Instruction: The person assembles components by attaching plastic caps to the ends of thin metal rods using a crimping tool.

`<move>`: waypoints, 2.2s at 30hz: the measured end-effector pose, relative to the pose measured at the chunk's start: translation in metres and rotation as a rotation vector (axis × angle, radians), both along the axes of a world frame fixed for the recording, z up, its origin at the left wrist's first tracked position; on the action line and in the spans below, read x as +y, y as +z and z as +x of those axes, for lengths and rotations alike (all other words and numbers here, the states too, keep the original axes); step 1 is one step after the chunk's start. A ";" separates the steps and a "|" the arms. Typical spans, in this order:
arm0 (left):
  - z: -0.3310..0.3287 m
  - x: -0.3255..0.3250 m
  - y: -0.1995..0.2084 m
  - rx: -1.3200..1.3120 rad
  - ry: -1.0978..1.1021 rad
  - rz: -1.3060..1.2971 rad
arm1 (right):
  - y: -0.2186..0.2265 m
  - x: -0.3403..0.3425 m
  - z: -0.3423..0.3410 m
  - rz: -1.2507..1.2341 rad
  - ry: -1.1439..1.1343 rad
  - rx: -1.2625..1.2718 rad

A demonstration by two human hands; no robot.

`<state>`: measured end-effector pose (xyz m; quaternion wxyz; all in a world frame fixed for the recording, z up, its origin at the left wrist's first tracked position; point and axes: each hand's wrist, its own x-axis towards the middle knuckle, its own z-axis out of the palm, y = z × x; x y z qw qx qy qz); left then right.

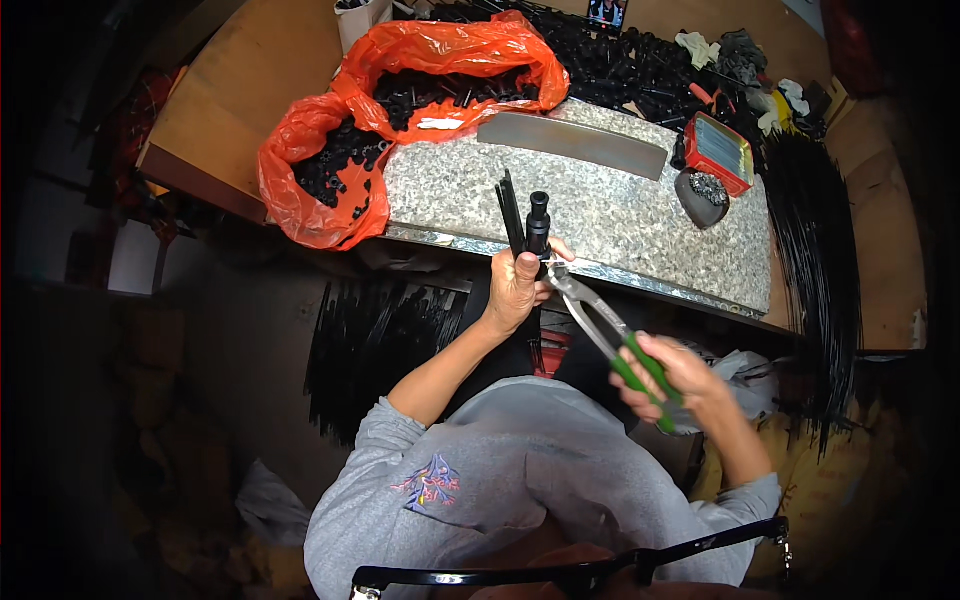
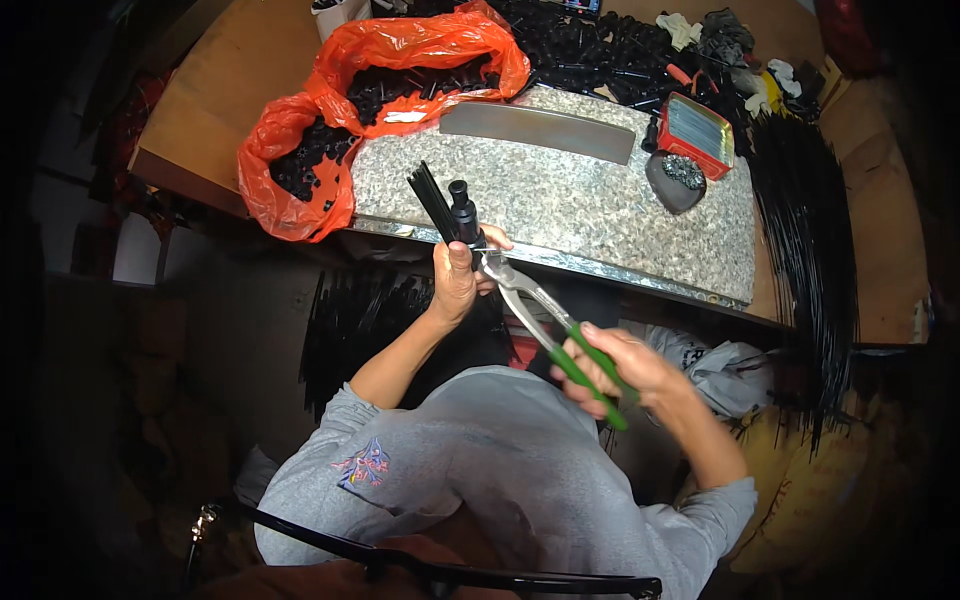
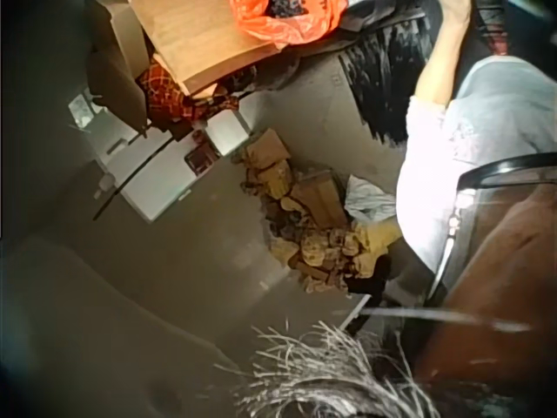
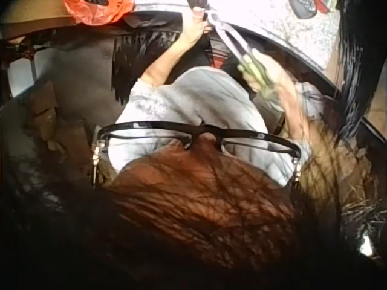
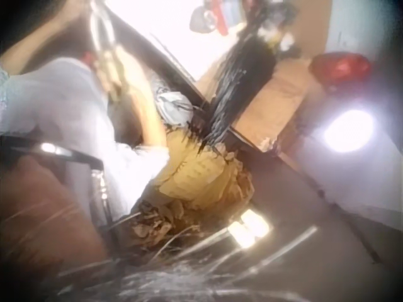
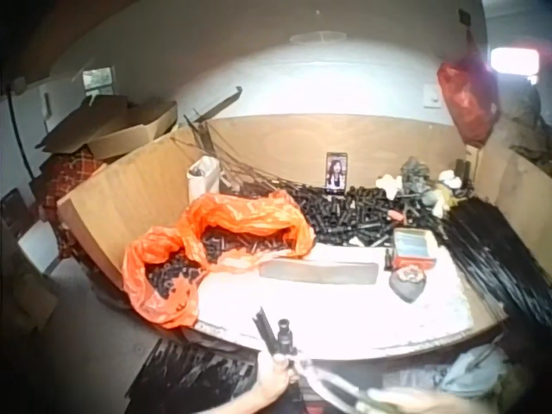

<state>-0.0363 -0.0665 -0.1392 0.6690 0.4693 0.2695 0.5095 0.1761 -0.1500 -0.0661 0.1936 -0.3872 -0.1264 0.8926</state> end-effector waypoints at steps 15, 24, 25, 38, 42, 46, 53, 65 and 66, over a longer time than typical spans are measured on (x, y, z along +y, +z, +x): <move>-0.005 0.004 0.003 -0.054 -0.038 0.061 | -0.051 -0.006 -0.006 0.016 0.087 0.615; -0.004 0.010 0.007 0.116 0.034 0.007 | -0.029 0.001 -0.020 0.234 0.149 0.414; -0.004 0.009 0.007 0.135 0.038 0.002 | -0.020 0.002 -0.020 0.316 0.149 0.256; -0.008 0.013 -0.001 0.044 -0.018 -0.011 | -0.019 0.003 -0.025 1.187 0.345 -0.960; -0.008 0.011 0.001 0.004 -0.056 -0.028 | 0.003 0.012 -0.014 0.514 0.273 -0.451; -0.003 0.008 0.004 0.015 -0.091 -0.015 | 0.016 0.015 -0.004 0.434 0.339 -0.345; 0.004 0.000 0.010 0.083 -0.067 0.019 | 0.049 0.024 0.006 0.645 0.552 -0.669; 0.007 0.002 0.006 0.051 0.008 0.003 | 0.003 0.011 -0.004 0.853 0.333 -0.658; 0.008 0.001 0.008 0.049 0.009 -0.003 | -0.001 0.009 -0.003 0.858 0.333 -0.659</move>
